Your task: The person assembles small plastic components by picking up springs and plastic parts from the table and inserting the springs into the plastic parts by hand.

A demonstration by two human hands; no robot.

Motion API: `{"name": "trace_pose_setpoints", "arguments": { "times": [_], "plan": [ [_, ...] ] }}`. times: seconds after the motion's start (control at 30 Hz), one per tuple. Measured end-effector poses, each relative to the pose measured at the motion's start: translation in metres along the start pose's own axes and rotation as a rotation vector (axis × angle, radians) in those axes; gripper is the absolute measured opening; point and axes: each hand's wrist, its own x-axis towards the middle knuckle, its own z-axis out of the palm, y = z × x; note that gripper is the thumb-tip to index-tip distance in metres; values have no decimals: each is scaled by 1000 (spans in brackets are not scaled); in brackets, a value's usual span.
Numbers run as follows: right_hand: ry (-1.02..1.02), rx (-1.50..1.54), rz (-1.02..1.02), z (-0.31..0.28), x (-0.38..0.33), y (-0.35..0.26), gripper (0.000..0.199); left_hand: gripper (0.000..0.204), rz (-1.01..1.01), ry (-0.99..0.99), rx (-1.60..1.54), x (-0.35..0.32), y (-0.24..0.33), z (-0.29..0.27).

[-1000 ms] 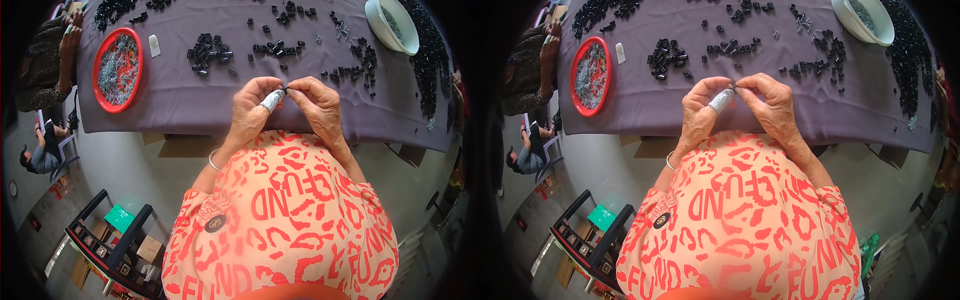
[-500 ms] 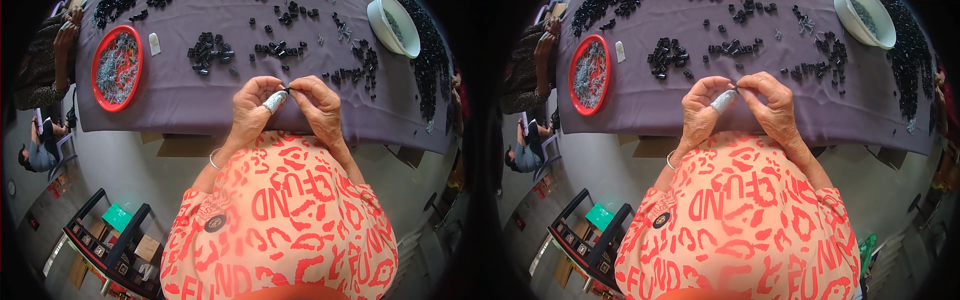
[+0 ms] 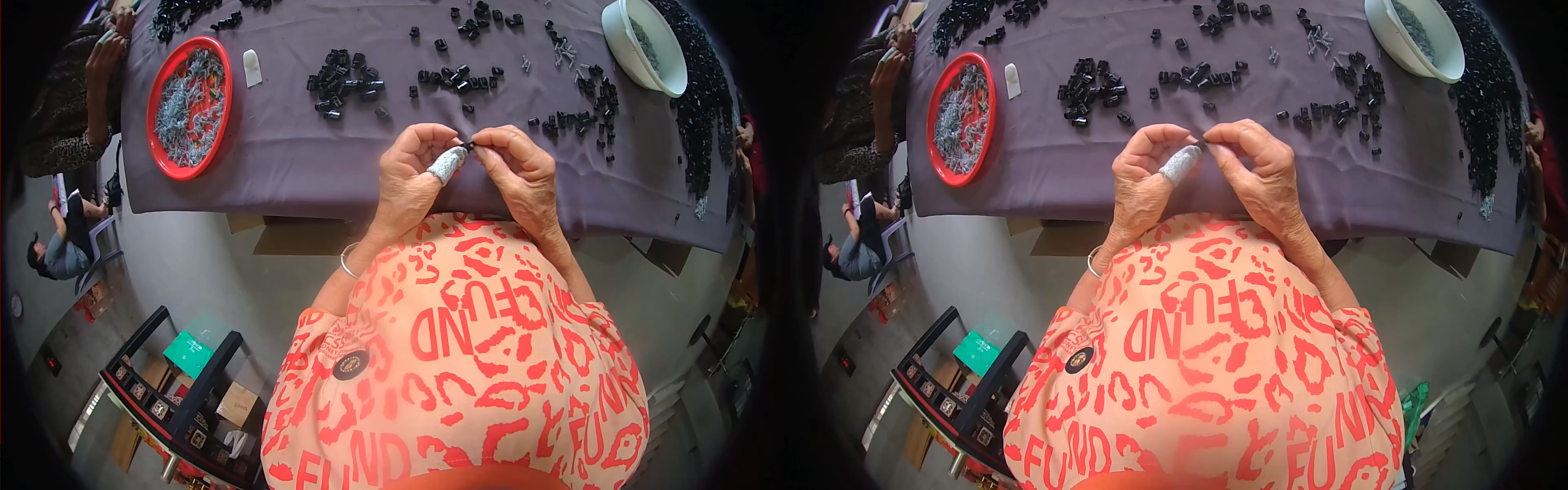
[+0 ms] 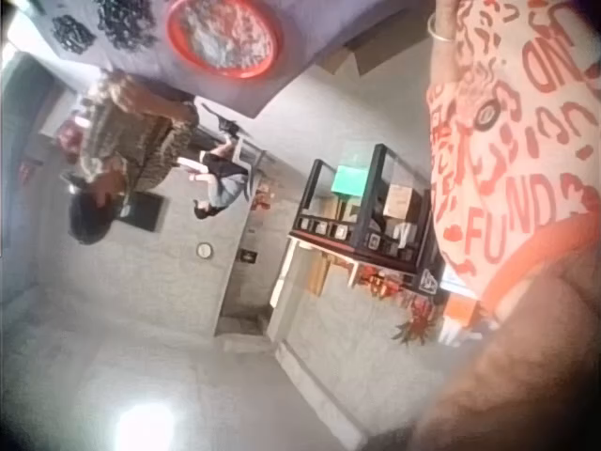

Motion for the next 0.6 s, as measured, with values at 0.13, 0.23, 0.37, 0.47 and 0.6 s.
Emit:
{"name": "trace_pose_setpoints", "arguments": {
  "times": [0.13,0.23,0.37,0.47,0.6],
  "plan": [
    [-11,9,4,0,0,-1,16,26,4,-36,8,-1,-2,-2],
    [-14,-103,-92,-1,1,-2,16,26,55,-8,227,-2,0,0],
    [7,-288,-278,0,2,-3,19,27,454,7,769,4,-5,-5],
    [15,-358,-333,1,2,7,20,26,711,-14,1020,11,-15,-8],
    [9,-422,-402,2,2,15,21,24,730,42,1112,10,-18,-4]
  ]
}}
